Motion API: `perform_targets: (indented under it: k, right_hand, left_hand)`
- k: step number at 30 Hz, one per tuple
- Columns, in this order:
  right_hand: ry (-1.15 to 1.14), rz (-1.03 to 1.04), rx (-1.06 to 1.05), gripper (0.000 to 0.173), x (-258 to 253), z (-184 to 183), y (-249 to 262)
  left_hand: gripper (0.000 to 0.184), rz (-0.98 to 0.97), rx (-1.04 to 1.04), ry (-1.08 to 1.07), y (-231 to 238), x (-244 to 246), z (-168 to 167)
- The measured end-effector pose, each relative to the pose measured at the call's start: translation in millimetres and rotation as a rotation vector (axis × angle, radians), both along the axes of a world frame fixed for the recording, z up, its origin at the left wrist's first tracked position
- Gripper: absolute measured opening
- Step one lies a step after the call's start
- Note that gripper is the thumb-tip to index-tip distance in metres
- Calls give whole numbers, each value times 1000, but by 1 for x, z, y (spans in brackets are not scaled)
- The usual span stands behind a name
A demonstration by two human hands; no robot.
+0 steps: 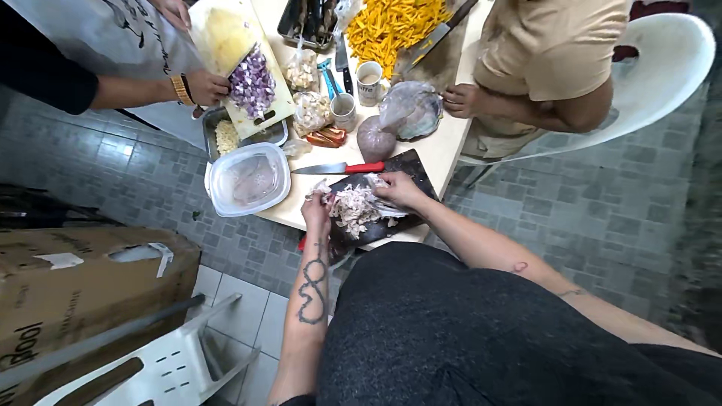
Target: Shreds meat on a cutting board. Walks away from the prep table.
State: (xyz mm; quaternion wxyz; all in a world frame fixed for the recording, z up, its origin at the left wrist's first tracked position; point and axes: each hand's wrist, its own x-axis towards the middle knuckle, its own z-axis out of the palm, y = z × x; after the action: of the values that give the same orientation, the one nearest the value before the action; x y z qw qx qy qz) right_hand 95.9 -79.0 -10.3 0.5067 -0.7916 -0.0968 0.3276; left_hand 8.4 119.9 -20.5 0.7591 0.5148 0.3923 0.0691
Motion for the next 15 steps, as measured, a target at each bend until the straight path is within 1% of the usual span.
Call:
perform_targets:
  k: [2, 5, 7, 9, 10, 11, 12, 13, 15]
  right_hand:
    - [41, -111, -34, 30, 9, -16, -18]
    - [103, -234, -144, 40, 25, -48, -36]
    - [78, -193, -302, 41, 33, -64, -44]
    - [-17, -95, -476, 42, 35, -65, -45]
    - [-92, -74, -518, 46, 33, -65, -44]
    - [-145, -82, -509, 54, 32, -62, -41]
    - [-191, -92, -450, 56, 28, -56, -36]
    - [-202, -82, -361, 53, 24, -46, -28]
    - [-74, -16, -119, 43, 11, -27, -10]
  left_hand:
    - [20, -134, -18, 18, 16, -7, 4]
    - [21, -188, -97, -39, 15, -11, 8]
    - [30, -180, -135, -67, 5, -9, 9]
    - [38, -199, -97, -75, -5, -8, 8]
    - [38, -206, -68, -69, -10, -8, 8]
    - [36, -209, -44, -65, -14, -7, 7]
    - [33, -214, -27, -73, -17, -7, 6]
    - [31, -223, -3, -83, -20, -8, 4]
    - [31, -248, 69, -79, -28, -11, -1]
